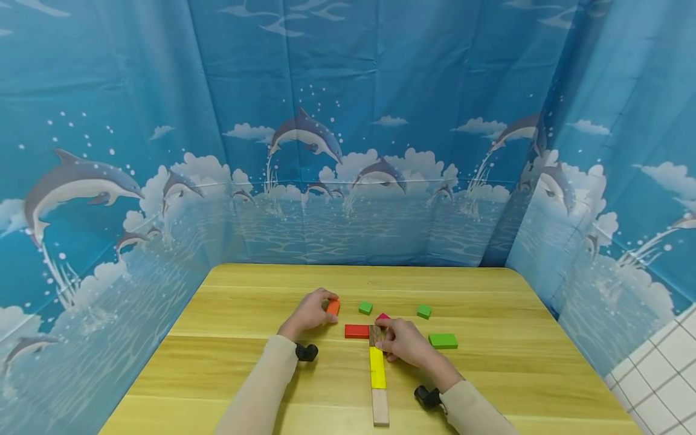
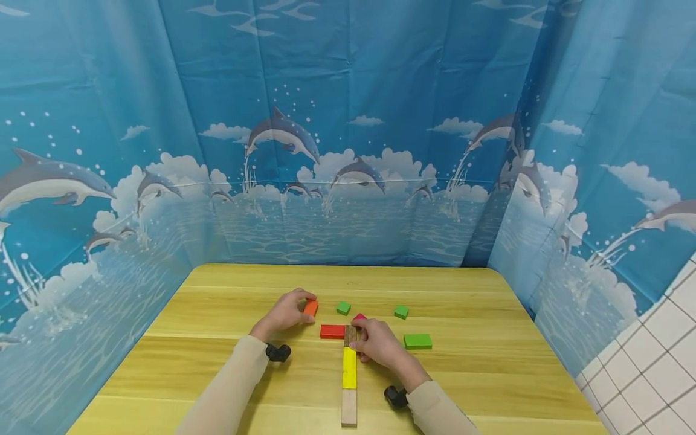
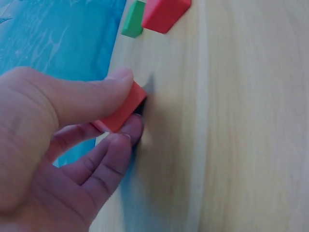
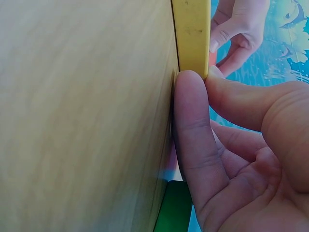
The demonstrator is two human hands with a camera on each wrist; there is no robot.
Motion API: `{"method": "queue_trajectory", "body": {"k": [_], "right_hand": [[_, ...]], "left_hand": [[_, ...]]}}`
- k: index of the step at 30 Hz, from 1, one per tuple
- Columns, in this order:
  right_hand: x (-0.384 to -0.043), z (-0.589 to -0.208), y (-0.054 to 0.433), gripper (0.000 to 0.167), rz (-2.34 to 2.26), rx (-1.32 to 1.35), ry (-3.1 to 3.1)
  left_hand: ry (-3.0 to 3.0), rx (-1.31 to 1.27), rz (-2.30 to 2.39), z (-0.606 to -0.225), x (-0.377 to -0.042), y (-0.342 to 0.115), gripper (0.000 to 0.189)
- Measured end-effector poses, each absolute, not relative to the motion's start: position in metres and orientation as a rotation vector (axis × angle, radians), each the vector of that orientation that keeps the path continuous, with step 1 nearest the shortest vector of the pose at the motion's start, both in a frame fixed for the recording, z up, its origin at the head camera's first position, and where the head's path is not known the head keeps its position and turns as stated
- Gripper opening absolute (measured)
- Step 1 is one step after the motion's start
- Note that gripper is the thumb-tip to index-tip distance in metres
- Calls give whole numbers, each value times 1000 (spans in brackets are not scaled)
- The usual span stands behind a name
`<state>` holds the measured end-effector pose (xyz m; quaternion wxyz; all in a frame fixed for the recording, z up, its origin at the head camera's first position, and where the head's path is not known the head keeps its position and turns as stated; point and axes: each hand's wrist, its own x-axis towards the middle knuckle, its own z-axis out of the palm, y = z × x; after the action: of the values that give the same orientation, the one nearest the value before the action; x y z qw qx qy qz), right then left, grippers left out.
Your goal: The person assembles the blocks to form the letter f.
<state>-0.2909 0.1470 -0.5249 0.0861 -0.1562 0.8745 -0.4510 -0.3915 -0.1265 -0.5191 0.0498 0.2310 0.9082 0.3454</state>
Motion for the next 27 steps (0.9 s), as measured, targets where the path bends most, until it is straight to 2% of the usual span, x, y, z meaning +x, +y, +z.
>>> {"method": "queue_trajectory", "body": {"k": [27], "right_hand": [[-289, -525, 148, 57, -1348, -497, 2596]], "left_hand": [[2706, 583, 1303, -523, -385, -91, 53]]}}
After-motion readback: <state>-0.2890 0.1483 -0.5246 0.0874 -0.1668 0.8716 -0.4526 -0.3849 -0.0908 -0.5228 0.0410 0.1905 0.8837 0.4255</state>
